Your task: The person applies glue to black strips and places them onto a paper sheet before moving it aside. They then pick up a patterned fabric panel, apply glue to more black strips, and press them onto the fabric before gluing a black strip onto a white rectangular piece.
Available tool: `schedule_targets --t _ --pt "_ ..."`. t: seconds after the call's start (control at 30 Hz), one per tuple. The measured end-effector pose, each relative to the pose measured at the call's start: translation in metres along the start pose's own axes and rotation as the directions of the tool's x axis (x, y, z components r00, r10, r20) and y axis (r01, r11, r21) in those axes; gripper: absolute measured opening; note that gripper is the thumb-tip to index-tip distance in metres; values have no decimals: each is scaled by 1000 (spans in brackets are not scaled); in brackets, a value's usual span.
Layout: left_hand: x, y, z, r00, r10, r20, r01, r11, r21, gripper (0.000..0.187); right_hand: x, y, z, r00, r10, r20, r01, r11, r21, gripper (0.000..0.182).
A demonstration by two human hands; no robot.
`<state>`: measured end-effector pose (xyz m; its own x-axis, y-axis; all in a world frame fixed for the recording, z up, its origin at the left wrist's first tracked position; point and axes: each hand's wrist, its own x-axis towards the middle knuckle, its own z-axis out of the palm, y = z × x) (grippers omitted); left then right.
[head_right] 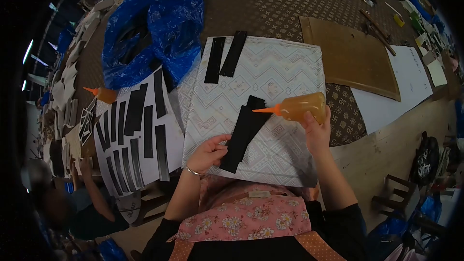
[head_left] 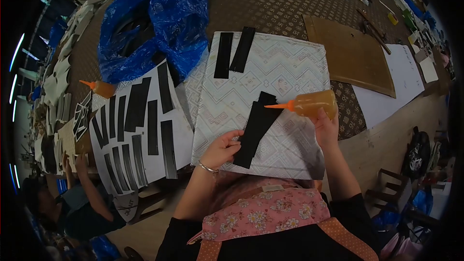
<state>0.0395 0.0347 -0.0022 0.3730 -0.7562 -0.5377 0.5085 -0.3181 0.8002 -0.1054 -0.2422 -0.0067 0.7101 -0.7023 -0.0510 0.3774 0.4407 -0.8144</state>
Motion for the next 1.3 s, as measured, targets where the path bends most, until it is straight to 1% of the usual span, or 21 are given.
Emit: schedule_targets --t 0.1,0.17,0.2,0.27,0.3,0.37,0.4,0.47,0.5,0.57,0.7,0.77,0.8,0.87,1.0,1.07,1.1,1.17,1.2,1.27,1.3 --pt "2 -3 -2 1000 0 18 1 1000 -13 43 -3 0 -1 1000 -15 4 16 998 -54 48" --pt "4 -7 -1 1000 15 2 -15 999 -47 40 -11 -2 -3 995 89 43 -88 996 -27 49" --pt "4 -8 -2 1000 15 -1 -15 999 -52 40 -19 -1 -5 995 94 46 -93 995 -30 49" --pt "6 -10 -3 999 20 41 -19 999 -30 41 -42 2 -9 955 284 82 -283 959 -26 50" --pt "6 -7 -2 999 22 38 -20 999 -35 41 -55 4 -9 954 288 85 -287 958 -30 50" --pt "2 3 1 997 12 73 -8 998 -64 40 -75 7 -6 901 401 166 -392 916 -81 49" --pt "2 4 3 997 12 71 -7 998 -65 40 -73 4 0 900 403 167 -394 915 -81 49" --pt "1 4 6 998 8 55 0 989 -145 41 -63 -4 13 888 409 211 -430 901 61 47" --pt "1 4 6 998 6 57 2 990 -143 41 -52 -3 13 889 408 209 -428 901 64 47" --pt "1 1 3 999 13 34 -12 999 -50 41 -23 -2 12 941 328 80 -337 932 137 44" --pt "5 -8 -1 998 58 20 -57 997 -42 41 5 -10 20 938 322 129 -337 934 120 39" --pt "3 -3 2 1000 23 -3 -23 997 -78 41 10 -7 28 977 192 91 -194 981 20 40" --pt "4 -5 2 1000 20 -1 -20 997 -78 41 16 -1 26 977 193 88 -195 981 19 40" --pt "6 -7 0 1000 -6 -15 4 996 -88 40 27 16 19 992 124 11 -124 992 15 45" --pt "4 -5 -1 1000 13 -5 -13 999 -39 40 20 15 22 986 164 24 -164 986 16 52" --pt "7 -10 -2 1000 7 -26 -8 999 -37 40 3 12 16 962 261 74 -256 964 -79 60" --pt "7 -9 -2 1000 6 -24 -7 999 -39 40 -10 11 16 962 262 73 -256 963 -80 60" --pt "5 -4 1 1000 4 -18 -4 999 -48 40 -38 9 15 918 379 120 -367 924 -109 66" --pt "5 -1 4 1000 4 -17 -4 999 -49 40 -44 8 11 918 379 119 -367 924 -110 66" --pt "3 5 8 999 25 34 -20 989 -144 40 -50 6 0 865 362 347 -246 910 -335 69" --pt "3 8 8 999 25 35 -20 990 -139 40 -45 4 -4 867 358 346 -244 911 -331 69"
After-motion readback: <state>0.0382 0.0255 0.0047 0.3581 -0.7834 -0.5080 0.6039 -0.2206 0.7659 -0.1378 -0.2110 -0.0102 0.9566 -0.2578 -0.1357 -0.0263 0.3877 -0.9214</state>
